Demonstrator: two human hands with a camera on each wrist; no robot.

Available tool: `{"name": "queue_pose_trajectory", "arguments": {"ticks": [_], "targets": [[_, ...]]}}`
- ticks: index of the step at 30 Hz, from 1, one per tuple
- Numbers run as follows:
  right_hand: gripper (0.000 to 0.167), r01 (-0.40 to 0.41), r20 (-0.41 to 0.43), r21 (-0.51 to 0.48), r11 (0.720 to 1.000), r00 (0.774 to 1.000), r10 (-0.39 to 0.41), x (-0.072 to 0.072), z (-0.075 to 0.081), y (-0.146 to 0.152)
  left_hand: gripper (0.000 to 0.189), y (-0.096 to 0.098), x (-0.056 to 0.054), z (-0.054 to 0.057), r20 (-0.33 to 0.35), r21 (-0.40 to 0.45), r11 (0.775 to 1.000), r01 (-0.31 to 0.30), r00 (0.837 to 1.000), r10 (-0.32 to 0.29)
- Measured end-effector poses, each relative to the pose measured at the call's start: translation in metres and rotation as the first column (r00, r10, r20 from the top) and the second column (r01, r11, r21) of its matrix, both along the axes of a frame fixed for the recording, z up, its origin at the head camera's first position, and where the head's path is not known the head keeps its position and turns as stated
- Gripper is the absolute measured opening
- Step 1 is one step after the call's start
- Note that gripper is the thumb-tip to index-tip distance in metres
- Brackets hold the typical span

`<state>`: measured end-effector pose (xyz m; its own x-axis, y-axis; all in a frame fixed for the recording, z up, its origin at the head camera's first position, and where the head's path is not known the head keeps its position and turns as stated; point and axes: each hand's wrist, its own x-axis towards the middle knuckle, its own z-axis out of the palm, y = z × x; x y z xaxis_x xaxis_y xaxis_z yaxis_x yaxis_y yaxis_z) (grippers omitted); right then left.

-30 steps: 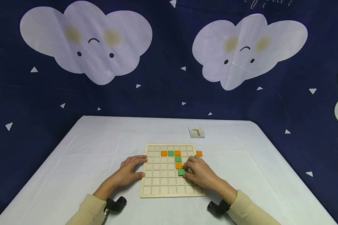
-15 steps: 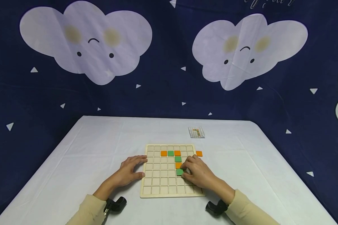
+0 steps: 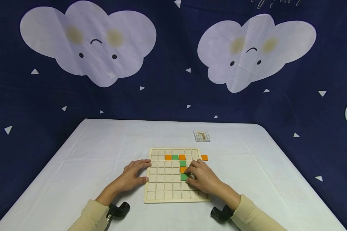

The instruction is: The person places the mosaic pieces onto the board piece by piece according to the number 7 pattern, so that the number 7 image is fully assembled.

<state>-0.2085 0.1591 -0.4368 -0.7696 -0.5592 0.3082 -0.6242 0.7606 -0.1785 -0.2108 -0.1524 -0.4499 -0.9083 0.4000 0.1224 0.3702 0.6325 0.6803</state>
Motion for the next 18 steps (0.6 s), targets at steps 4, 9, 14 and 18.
{"name": "queue_pose_trajectory", "arguments": {"ticks": [4, 9, 14, 18], "targets": [[0.023, -0.005, 0.004, -0.003, 1.0, 1.0, 0.005, 0.0004, -0.0001, 0.0001, 0.051, 0.0004, 0.0008, 0.0007, 0.004, 0.005, 1.0, 0.001, 1.0, -0.001], [0.023, 0.001, 0.007, -0.005, 1.0, 1.0, -0.001, 0.0002, 0.0012, 0.0006, 0.051, 0.0004, 0.0008, 0.0005, 0.0, 0.0, 1.0, 0.005, 1.0, -0.005], [0.021, 0.015, -0.009, -0.019, 1.0, 1.0, -0.015, -0.0016, 0.0029, 0.0023, 0.051, 0.0001, 0.0011, 0.0008, -0.011, -0.005, 1.0, 0.008, 1.0, -0.008], [0.023, 0.035, 0.004, -0.046, 0.998, 0.999, -0.035, -0.0035, 0.0048, 0.0054, 0.05, -0.0001, 0.0013, 0.0011, -0.02, -0.006, 1.0, 0.012, 1.0, -0.012]]}}
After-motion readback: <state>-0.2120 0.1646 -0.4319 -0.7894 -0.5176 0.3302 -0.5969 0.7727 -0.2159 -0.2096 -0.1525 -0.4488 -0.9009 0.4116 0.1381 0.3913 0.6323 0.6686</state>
